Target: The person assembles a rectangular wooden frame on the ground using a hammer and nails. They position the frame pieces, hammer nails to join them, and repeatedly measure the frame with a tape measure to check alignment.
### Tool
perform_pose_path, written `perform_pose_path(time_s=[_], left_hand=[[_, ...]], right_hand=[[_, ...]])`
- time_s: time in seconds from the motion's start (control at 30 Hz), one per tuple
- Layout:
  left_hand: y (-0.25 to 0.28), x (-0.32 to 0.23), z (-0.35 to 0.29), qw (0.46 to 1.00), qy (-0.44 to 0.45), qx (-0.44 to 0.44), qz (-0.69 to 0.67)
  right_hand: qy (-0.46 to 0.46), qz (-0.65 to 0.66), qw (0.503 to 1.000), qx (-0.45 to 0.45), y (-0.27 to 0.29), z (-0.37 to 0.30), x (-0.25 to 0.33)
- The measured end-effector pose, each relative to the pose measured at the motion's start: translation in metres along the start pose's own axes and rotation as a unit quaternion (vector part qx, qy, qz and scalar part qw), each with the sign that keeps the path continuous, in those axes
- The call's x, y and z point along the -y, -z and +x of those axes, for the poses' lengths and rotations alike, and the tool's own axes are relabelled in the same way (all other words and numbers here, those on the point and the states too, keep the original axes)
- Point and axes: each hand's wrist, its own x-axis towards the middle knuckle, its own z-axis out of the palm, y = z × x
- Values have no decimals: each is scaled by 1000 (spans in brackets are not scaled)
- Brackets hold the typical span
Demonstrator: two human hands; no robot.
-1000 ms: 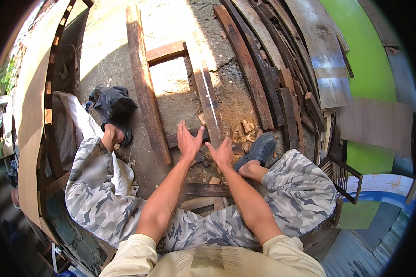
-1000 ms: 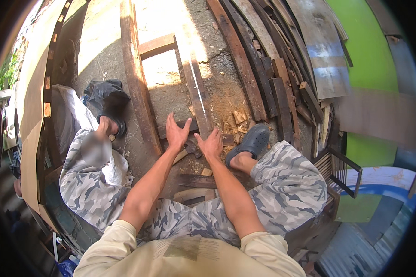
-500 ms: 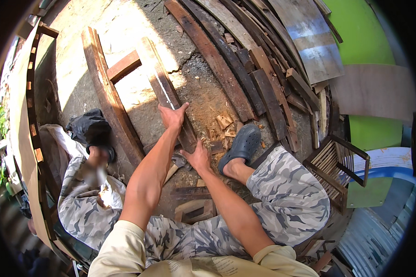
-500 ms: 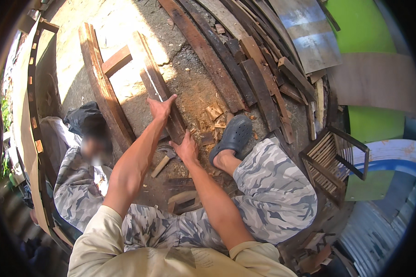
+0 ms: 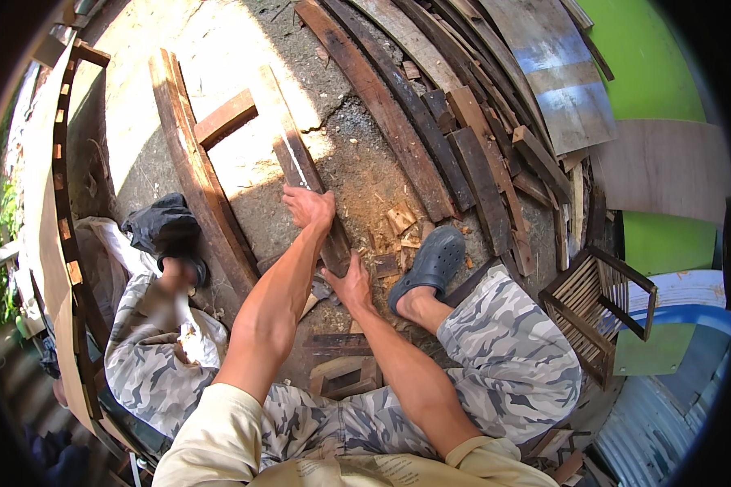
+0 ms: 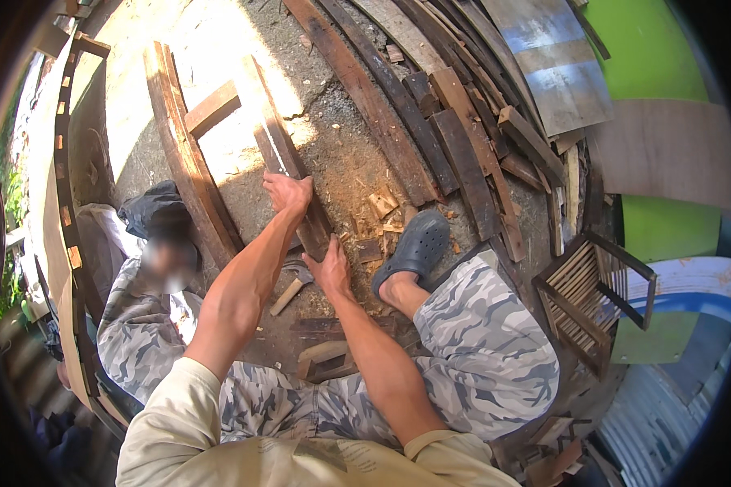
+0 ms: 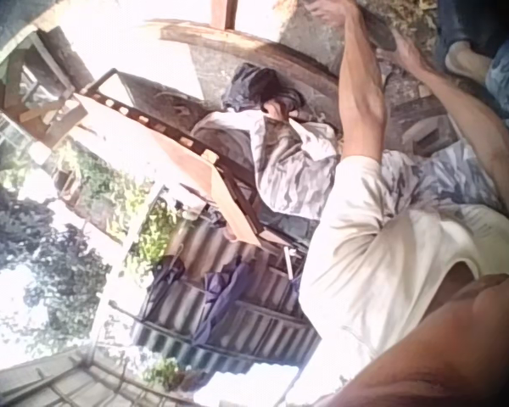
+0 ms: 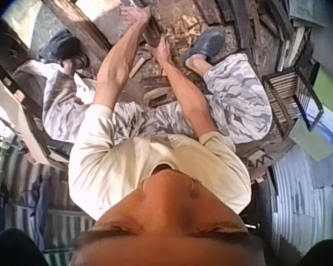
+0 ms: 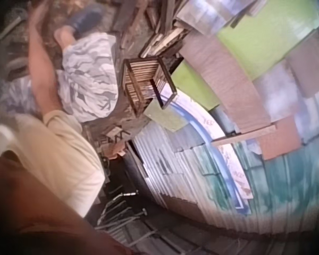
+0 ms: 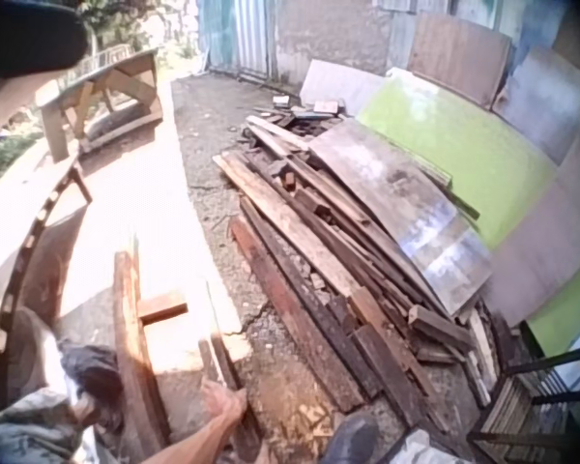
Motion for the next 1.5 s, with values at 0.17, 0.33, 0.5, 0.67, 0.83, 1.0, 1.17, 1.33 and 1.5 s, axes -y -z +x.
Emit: perform_pose_path(time_s=[0.17,0.33,0.5,0.67,0.83,1.0,1.17,1.33,1.5], left_hand=[[-2,4,3,1000,-6,-3,-12],[-7,8,8,1000,-17,-13,-17],[-4,6,6,1000,-7,-6,-12],[-1,14,18,997,-28,67,-7],[16,40,26,987,-97,119,-54],[45,94,0,981,-152,84,-91],[52,176,-36,982,-171,42,-69],[49,215,-72,975,-203,56,-74],[45,217,-93,970,-203,85,-104]], right_hand=[[0,-10,1000,4,4,0,2],[7,-47,998,35,14,1,9],[75,-167,979,-88,71,23,-20],[65,-266,909,-315,193,61,-40],[-139,-327,903,-240,267,78,-69],[-167,-286,924,-194,292,87,-106],[-105,-213,954,-185,308,73,-96],[-30,61,973,-221,325,59,-81],[18,137,961,-239,339,50,-55]])
